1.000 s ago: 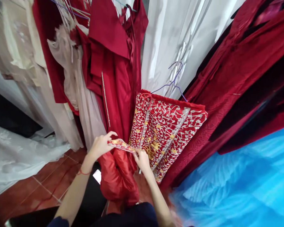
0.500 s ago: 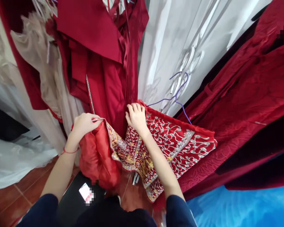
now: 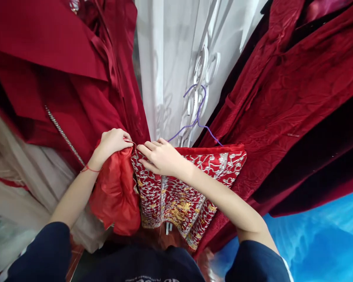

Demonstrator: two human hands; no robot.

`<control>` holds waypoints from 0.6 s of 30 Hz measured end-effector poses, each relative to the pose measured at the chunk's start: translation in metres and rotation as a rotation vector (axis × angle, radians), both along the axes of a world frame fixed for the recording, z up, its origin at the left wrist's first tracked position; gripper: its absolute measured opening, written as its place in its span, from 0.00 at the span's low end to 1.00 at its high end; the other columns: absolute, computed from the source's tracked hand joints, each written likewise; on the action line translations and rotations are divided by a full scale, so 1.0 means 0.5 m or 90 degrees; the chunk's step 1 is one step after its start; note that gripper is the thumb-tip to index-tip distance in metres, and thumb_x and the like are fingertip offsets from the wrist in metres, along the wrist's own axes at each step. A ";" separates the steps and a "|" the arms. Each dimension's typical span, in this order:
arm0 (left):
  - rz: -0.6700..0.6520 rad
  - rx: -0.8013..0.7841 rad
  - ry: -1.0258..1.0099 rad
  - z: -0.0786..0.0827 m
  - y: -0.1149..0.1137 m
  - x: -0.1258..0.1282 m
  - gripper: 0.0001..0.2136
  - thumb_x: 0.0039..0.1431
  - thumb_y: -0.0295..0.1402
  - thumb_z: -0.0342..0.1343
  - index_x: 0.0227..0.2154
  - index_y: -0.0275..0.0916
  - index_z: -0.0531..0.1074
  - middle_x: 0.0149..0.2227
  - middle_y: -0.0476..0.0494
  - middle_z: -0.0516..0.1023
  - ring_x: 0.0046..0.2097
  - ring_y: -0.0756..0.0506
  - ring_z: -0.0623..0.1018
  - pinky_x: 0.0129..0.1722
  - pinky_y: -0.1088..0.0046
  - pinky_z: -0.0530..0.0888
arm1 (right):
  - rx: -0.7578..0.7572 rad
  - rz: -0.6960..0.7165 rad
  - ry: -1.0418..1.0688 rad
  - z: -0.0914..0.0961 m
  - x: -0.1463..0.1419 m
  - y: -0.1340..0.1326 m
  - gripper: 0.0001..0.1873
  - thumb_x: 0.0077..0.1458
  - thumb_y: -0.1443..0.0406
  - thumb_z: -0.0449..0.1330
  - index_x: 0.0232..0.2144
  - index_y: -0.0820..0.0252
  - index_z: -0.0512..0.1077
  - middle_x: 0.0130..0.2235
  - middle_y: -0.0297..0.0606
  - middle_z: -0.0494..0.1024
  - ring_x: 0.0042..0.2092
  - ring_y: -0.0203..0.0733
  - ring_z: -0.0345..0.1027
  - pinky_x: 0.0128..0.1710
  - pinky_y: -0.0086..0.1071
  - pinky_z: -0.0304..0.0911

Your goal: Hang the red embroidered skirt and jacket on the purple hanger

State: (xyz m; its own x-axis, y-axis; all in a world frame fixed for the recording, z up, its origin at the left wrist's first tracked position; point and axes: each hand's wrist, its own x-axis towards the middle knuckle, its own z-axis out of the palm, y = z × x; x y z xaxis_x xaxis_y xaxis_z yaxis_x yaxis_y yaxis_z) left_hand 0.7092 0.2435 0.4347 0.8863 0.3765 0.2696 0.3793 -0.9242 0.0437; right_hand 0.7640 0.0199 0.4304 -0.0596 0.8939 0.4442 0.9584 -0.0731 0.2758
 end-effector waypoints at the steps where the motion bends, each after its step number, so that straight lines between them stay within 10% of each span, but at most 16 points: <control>1: -0.019 0.005 -0.004 0.008 -0.011 0.016 0.11 0.53 0.41 0.58 0.36 0.46 0.83 0.40 0.43 0.85 0.45 0.38 0.81 0.39 0.69 0.71 | 0.020 0.031 -0.002 0.014 0.016 -0.020 0.17 0.68 0.59 0.48 0.48 0.63 0.70 0.39 0.42 0.77 0.38 0.42 0.70 0.41 0.37 0.58; 7: -0.134 0.028 0.070 0.036 -0.038 0.100 0.10 0.50 0.36 0.58 0.33 0.46 0.84 0.39 0.44 0.85 0.43 0.39 0.81 0.36 0.70 0.69 | 0.397 -0.248 0.163 0.096 0.221 -0.187 0.16 0.62 0.62 0.49 0.26 0.58 0.70 0.24 0.36 0.71 0.27 0.38 0.65 0.30 0.34 0.59; 13: -0.065 0.076 -0.042 0.072 -0.034 0.147 0.14 0.52 0.47 0.61 0.34 0.46 0.84 0.36 0.39 0.84 0.42 0.34 0.81 0.36 0.65 0.69 | -0.384 -0.227 0.674 0.091 0.371 -0.246 0.20 0.50 0.49 0.64 0.28 0.61 0.78 0.28 0.36 0.80 0.32 0.40 0.75 0.33 0.31 0.69; 18: -0.015 0.114 -0.177 0.137 -0.046 0.164 0.18 0.58 0.49 0.56 0.41 0.44 0.83 0.39 0.37 0.83 0.44 0.32 0.79 0.41 0.59 0.68 | -0.578 -0.050 0.919 0.052 0.329 -0.196 0.35 0.43 0.46 0.70 0.47 0.62 0.76 0.45 0.41 0.82 0.47 0.43 0.77 0.50 0.34 0.70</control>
